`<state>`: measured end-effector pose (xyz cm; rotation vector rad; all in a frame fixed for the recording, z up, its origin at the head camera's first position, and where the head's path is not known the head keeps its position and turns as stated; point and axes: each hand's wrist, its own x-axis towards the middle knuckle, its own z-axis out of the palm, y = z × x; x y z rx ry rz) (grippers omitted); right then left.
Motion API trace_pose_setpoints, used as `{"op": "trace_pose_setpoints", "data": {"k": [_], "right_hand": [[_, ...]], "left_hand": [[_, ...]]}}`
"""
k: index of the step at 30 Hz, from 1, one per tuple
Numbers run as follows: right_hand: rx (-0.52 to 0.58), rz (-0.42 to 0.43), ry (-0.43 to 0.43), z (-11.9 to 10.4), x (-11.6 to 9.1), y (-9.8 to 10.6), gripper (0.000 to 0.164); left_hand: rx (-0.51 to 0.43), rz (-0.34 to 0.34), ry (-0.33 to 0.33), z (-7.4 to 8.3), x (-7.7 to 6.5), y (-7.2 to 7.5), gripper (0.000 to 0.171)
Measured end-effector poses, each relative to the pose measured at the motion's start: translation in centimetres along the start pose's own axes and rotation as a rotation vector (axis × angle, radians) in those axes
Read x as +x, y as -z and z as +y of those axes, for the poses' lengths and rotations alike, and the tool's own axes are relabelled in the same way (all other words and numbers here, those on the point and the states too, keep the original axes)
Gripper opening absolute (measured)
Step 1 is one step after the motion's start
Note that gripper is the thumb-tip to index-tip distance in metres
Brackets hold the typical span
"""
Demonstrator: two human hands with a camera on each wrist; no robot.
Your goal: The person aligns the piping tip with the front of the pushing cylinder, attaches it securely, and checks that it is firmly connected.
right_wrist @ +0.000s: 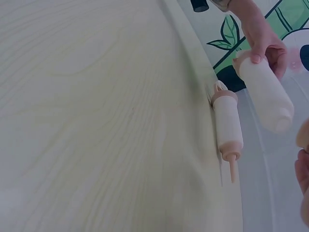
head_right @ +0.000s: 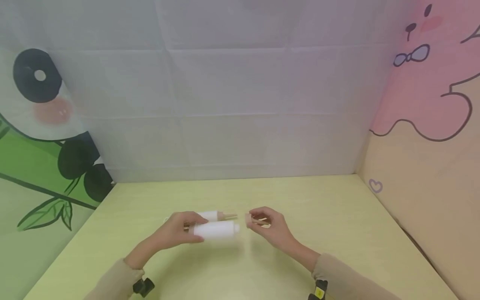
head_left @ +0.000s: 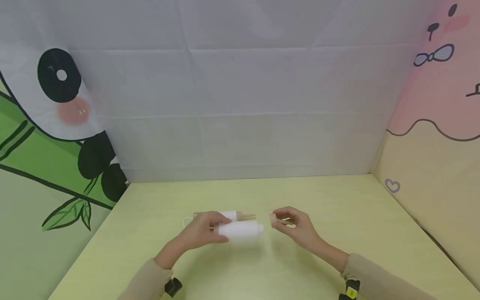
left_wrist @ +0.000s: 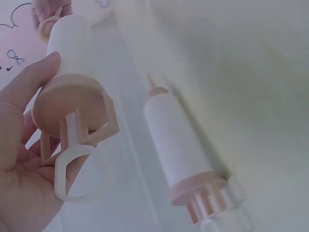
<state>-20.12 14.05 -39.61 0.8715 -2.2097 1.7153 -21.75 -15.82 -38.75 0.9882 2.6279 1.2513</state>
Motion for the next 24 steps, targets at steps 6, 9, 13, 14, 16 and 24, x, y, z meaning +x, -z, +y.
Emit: {"op": "trace_pose_setpoints", "data": {"k": [6, 9, 13, 14, 16, 24], "right_hand": [[0.032, -0.009, 0.001, -0.3, 0.4, -0.1, 0.025], [0.05, -0.006, 0.003, -0.6, 0.6, -0.2, 0.026], [0.052, 0.0, 0.015, -0.9, 0.7, -0.6, 0.025], [0.05, 0.001, 0.02, -0.9, 0.8, -0.6, 0.025], [0.049, 0.004, 0.032, -1.0, 0.8, -0.8, 0.025], [0.049, 0.019, 0.099, -1.1, 1.0, -1.1, 0.025]], "left_hand": [[-0.018, 0.031, 0.006, 1.2, 0.6, 1.2, 0.038], [-0.015, 0.036, -0.004, 1.7, 0.8, 1.5, 0.039], [-0.019, 0.041, -0.004, 2.2, 1.0, 1.6, 0.038], [-0.021, 0.043, -0.003, 2.2, 1.0, 1.6, 0.038], [-0.024, 0.045, -0.007, 2.4, 1.1, 1.6, 0.038], [-0.036, 0.048, -0.049, 2.8, 1.3, 1.6, 0.039]]}}
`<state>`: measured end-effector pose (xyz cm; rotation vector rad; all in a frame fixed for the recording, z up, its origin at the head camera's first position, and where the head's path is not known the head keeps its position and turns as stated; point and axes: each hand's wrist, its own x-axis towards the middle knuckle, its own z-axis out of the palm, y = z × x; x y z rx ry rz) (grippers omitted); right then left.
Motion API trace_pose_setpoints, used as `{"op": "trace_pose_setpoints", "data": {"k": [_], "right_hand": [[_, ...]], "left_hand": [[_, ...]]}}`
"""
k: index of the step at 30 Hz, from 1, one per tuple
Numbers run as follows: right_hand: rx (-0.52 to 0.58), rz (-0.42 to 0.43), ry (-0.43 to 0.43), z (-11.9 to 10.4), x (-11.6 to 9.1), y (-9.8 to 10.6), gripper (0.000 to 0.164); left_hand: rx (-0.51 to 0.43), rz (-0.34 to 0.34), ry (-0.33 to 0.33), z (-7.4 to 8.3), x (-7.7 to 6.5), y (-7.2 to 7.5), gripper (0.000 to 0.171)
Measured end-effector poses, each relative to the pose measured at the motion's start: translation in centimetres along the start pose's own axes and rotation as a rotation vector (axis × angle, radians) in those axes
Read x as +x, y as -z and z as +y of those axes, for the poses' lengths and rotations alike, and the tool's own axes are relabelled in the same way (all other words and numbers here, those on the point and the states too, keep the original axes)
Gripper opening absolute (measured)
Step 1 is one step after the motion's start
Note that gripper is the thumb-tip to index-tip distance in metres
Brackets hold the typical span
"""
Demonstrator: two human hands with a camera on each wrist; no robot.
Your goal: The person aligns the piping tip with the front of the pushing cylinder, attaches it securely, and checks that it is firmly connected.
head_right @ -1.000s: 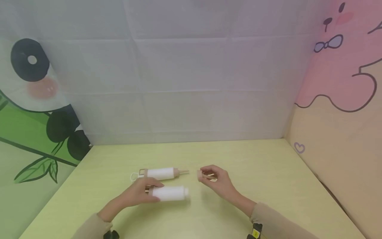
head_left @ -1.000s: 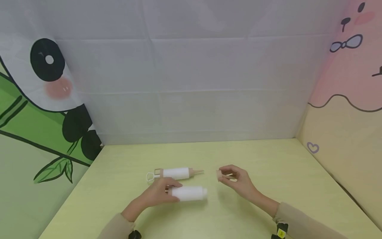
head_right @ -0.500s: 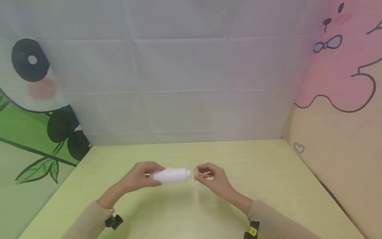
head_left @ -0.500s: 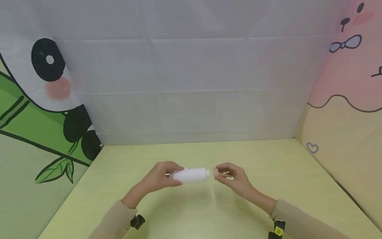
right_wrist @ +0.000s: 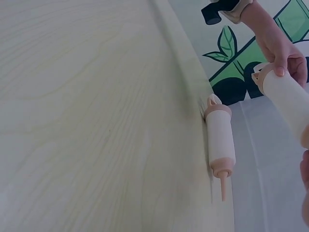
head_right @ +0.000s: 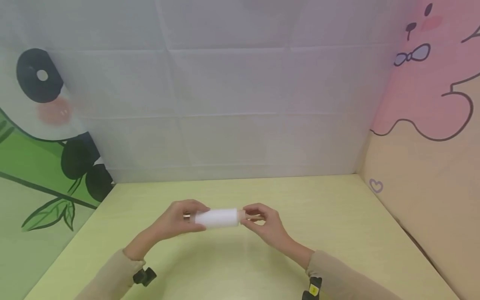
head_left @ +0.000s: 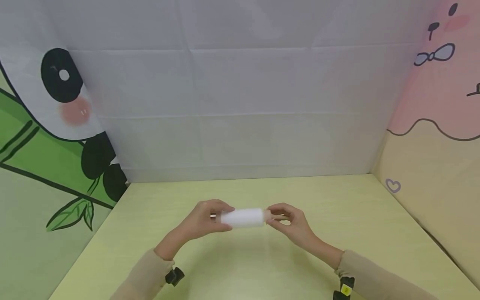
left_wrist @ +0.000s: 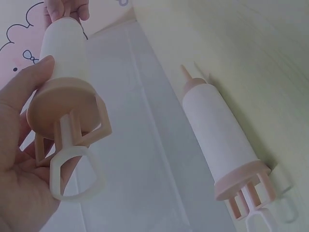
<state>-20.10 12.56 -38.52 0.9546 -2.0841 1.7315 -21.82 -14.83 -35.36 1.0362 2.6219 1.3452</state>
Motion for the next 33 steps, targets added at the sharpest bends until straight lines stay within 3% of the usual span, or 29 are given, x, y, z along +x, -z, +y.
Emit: {"op": "trace_pose_setpoints", "data": {"k": [8, 13, 21, 33], "right_hand": [[0.029, -0.009, 0.084, 2.5, -0.1, 0.3, 0.029], [0.03, -0.023, 0.106, 2.6, -0.2, 0.4, 0.032], [0.013, -0.049, 0.191, 2.6, 0.0, 0.6, 0.032], [-0.009, -0.061, 0.252, 2.6, 0.2, 0.9, 0.033]], "left_hand": [[-0.015, -0.012, -0.02, -0.3, 0.2, 0.3, 0.038], [-0.046, -0.051, 0.007, -0.3, 0.2, 0.5, 0.038], [-0.073, -0.106, 0.112, -0.7, 0.2, 0.9, 0.037], [-0.086, -0.135, 0.12, -0.3, 0.5, 1.1, 0.037]]}}
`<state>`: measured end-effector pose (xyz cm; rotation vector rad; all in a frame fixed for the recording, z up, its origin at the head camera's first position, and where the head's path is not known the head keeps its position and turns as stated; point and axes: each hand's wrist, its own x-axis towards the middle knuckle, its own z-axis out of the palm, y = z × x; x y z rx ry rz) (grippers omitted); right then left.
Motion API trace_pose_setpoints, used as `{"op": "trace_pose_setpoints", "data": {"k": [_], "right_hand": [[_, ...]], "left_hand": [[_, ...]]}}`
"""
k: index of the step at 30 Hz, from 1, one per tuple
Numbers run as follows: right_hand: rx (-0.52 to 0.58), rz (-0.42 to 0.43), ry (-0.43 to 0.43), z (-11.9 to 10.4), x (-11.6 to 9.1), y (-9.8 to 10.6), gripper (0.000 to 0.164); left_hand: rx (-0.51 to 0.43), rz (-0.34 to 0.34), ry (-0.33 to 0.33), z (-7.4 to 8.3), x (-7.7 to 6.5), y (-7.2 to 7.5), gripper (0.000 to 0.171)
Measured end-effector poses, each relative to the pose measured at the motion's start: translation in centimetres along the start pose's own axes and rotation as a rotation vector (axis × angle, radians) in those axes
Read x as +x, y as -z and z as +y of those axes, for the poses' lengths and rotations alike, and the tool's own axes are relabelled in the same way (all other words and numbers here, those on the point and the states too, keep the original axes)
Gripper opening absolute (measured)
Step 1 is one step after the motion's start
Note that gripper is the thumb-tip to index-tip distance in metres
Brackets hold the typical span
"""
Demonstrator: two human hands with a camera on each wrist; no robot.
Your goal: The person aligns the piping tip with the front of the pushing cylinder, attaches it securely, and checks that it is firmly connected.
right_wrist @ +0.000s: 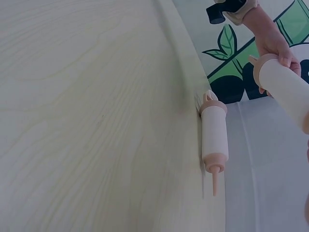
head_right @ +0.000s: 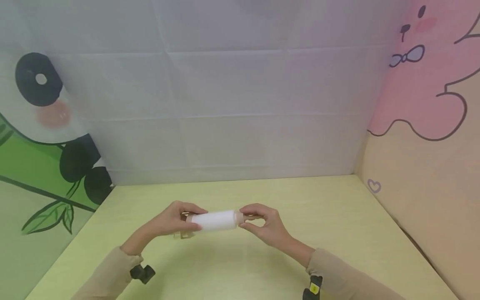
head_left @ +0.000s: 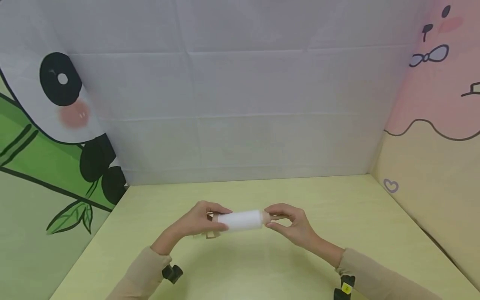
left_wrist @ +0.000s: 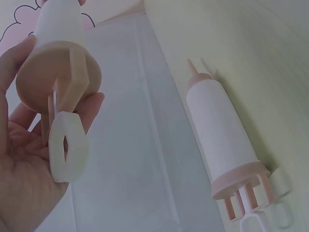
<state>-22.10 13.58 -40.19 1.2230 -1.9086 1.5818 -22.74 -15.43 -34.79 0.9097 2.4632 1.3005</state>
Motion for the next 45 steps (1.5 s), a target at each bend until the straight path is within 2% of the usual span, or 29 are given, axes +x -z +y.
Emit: {"op": "trace_pose_setpoints", "data": {"k": [4, 8, 11, 16, 20, 26, 32, 37, 42, 45], "right_hand": [[-0.006, -0.01, 0.011, 0.0, 0.0, 0.1, 0.034], [-0.012, -0.013, 0.0, 0.1, 0.0, 0.3, 0.033], [-0.011, -0.014, 0.0, 0.1, -0.1, 0.4, 0.032], [0.006, -0.004, 0.001, 0.2, -0.2, 0.5, 0.031], [0.016, 0.0, -0.006, 0.1, -0.3, 0.6, 0.031], [-0.027, 0.002, 0.002, -0.1, -0.6, 0.9, 0.035], [-0.09, 0.003, 0.098, -2.2, 0.1, 0.9, 0.036], [-0.169, -0.018, 0.153, -3.5, 0.7, 0.9, 0.037], [-0.207, -0.05, 0.164, -3.5, 0.7, 1.2, 0.038], [-0.204, -0.061, 0.178, -2.6, 0.4, 1.4, 0.039]], "left_hand": [[-0.012, 0.005, 0.005, 0.1, 0.0, -0.1, 0.037], [-0.031, 0.043, -0.017, -0.1, 0.0, -0.5, 0.036], [-0.008, 0.094, -0.08, 0.0, -0.1, -0.9, 0.035], [0.114, 0.175, -0.212, 0.6, -0.3, -1.9, 0.037], [0.147, 0.217, -0.26, 0.8, -0.5, -2.6, 0.036], [0.146, 0.236, -0.267, 0.9, -0.8, -3.3, 0.037], [0.128, 0.234, -0.243, 1.2, -0.9, -3.5, 0.037], [0.126, 0.243, -0.253, 1.0, -0.8, -3.5, 0.037], [0.13, 0.253, -0.279, 0.6, -0.7, -3.6, 0.037], [0.136, 0.255, -0.281, 0.5, -0.7, -3.7, 0.037]]}}
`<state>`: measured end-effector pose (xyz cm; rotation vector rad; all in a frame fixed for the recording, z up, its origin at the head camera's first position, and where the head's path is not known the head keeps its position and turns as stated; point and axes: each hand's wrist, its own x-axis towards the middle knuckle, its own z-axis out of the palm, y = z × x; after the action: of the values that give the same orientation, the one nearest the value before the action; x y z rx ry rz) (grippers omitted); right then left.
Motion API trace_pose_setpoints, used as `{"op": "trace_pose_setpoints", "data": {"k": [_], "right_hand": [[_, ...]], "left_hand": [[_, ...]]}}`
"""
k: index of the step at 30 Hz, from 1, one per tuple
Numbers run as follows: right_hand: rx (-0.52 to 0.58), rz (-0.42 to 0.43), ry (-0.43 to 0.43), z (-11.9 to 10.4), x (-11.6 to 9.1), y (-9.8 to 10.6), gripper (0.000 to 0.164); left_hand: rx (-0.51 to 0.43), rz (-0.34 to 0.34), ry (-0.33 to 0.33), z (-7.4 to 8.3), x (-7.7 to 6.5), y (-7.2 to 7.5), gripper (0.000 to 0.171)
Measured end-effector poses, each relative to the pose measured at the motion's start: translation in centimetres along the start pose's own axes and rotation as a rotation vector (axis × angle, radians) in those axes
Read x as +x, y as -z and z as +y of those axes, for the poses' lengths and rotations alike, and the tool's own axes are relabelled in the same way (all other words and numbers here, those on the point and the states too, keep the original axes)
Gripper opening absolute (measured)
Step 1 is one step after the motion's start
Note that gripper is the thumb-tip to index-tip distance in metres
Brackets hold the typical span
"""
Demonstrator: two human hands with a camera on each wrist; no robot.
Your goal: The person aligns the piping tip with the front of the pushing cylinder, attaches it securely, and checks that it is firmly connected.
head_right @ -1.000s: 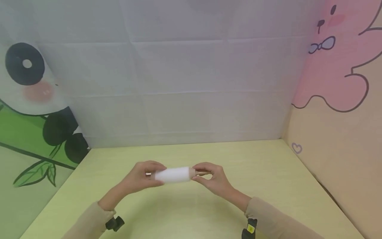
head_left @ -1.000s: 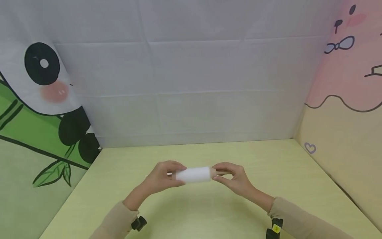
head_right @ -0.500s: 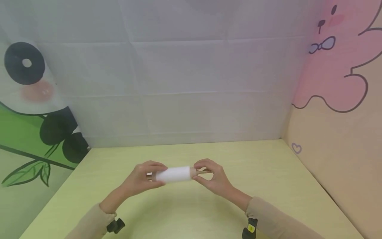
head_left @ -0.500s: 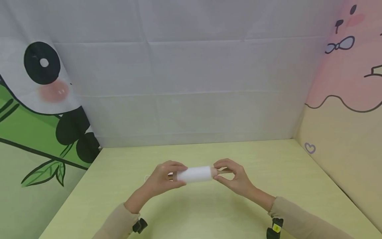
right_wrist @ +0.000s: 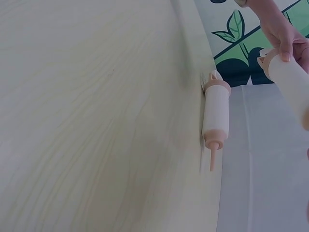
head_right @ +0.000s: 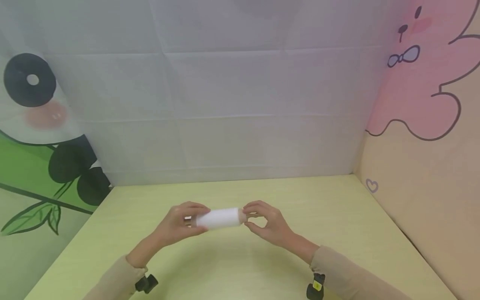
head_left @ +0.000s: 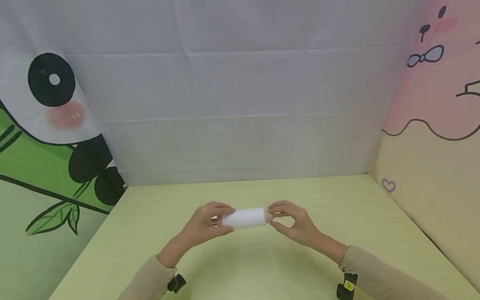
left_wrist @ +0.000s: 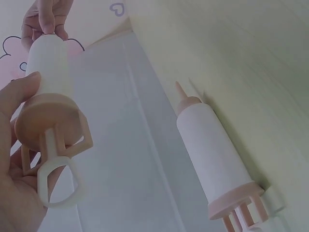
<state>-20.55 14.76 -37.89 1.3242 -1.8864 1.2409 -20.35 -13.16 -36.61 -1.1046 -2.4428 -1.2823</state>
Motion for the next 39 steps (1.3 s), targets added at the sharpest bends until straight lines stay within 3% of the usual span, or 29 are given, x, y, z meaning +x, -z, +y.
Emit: {"op": "trace_pose_setpoints", "data": {"k": [3, 8, 13, 20, 24, 32, 39], "right_hand": [[0.0, -0.011, 0.0, 1.2, -0.7, -0.2, 0.041], [-0.002, -0.021, -0.015, 2.2, -1.2, -0.2, 0.042], [0.03, -0.024, -0.034, 0.9, -0.3, 0.1, 0.037], [0.106, -0.04, -0.123, -0.5, 0.4, 0.5, 0.032], [0.165, -0.029, -0.089, -0.2, 0.3, 0.3, 0.033], [0.208, -0.004, -0.035, -0.1, 0.2, 0.0, 0.036], [0.198, 0.007, -0.049, -0.2, -0.2, 0.0, 0.036]], "left_hand": [[0.023, 0.007, -0.015, 0.0, -0.2, -0.1, 0.037], [0.089, 0.054, -0.12, 0.0, -0.4, -0.3, 0.038], [0.131, 0.095, -0.206, 0.1, -0.4, -0.4, 0.039], [0.18, 0.101, -0.249, -0.4, -0.4, -0.4, 0.039], [0.139, 0.051, -0.208, -0.7, -0.3, -0.1, 0.038], [-0.058, -0.056, -0.039, -0.7, 0.1, 0.7, 0.036], [-0.094, -0.113, 0.013, -0.7, 0.5, 0.9, 0.033]]}}
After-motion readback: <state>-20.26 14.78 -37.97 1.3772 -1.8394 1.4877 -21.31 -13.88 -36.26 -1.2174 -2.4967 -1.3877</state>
